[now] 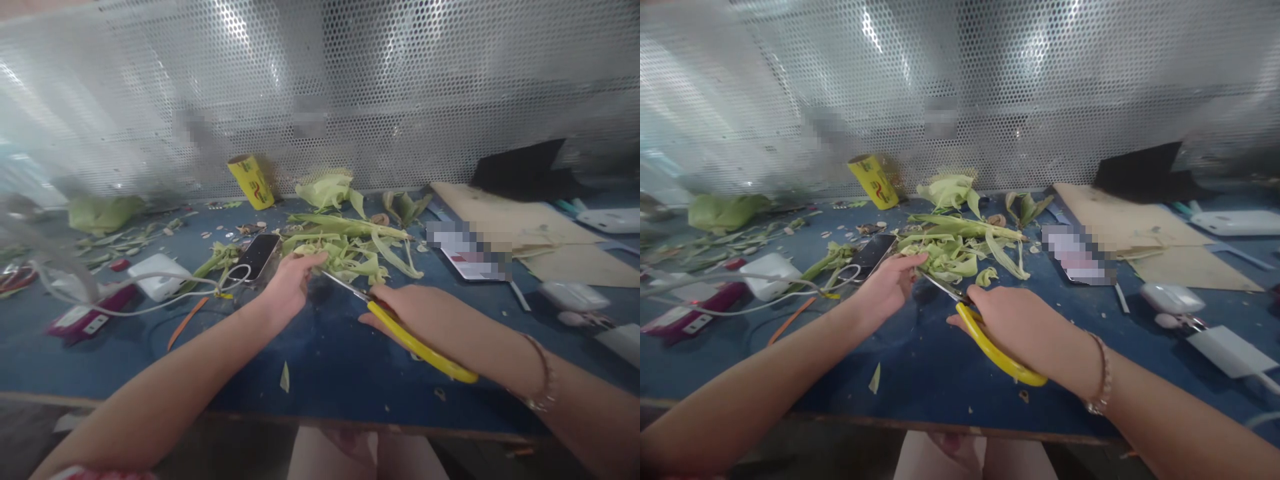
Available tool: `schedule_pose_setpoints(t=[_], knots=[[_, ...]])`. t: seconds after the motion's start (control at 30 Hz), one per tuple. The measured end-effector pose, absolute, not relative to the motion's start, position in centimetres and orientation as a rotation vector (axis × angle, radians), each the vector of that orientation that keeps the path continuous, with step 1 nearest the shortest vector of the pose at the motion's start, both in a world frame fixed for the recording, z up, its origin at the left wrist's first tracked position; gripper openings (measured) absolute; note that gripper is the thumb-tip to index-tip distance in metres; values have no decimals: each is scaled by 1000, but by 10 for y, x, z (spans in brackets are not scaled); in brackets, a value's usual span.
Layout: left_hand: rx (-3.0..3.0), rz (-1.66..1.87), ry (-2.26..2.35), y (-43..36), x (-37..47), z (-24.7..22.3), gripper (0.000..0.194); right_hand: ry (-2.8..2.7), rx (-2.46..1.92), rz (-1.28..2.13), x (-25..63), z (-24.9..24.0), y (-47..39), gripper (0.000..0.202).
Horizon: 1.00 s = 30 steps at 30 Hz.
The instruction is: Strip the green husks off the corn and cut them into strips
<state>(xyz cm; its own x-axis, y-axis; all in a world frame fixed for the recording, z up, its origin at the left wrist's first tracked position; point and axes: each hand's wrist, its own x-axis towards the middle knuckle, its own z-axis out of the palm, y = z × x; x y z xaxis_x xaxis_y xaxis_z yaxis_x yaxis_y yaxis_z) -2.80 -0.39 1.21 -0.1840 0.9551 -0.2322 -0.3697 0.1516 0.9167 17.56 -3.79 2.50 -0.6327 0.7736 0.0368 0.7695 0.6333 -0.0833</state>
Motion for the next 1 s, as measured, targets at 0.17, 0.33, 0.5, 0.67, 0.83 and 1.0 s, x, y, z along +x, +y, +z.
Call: schedule_pose_setpoints(t=[0.17, 0.33, 0.5, 0.67, 0.83, 1.0], knots=[[718, 1404, 1209, -2, -27, 9, 26, -2781, -1276, 30, 177, 25, -36, 36], [742, 1432, 1171, -2, -26, 10, 29, -2746, -1255, 16, 180, 23, -34, 36], [763, 1439, 1198, -2, -26, 10, 31, -2738, -1288, 50, 180, 26, -34, 36], [736, 1443, 1168, -3, -26, 12, 30, -2767, -1264, 70, 179, 30, -37, 36], [719, 1464, 1140, 0, -29, 13, 33, -2773, -1311, 151, 178, 30, -40, 40], [778, 1506, 1154, 5, -35, 10, 30, -2716, -1331, 208, 181, 26, -38, 41]])
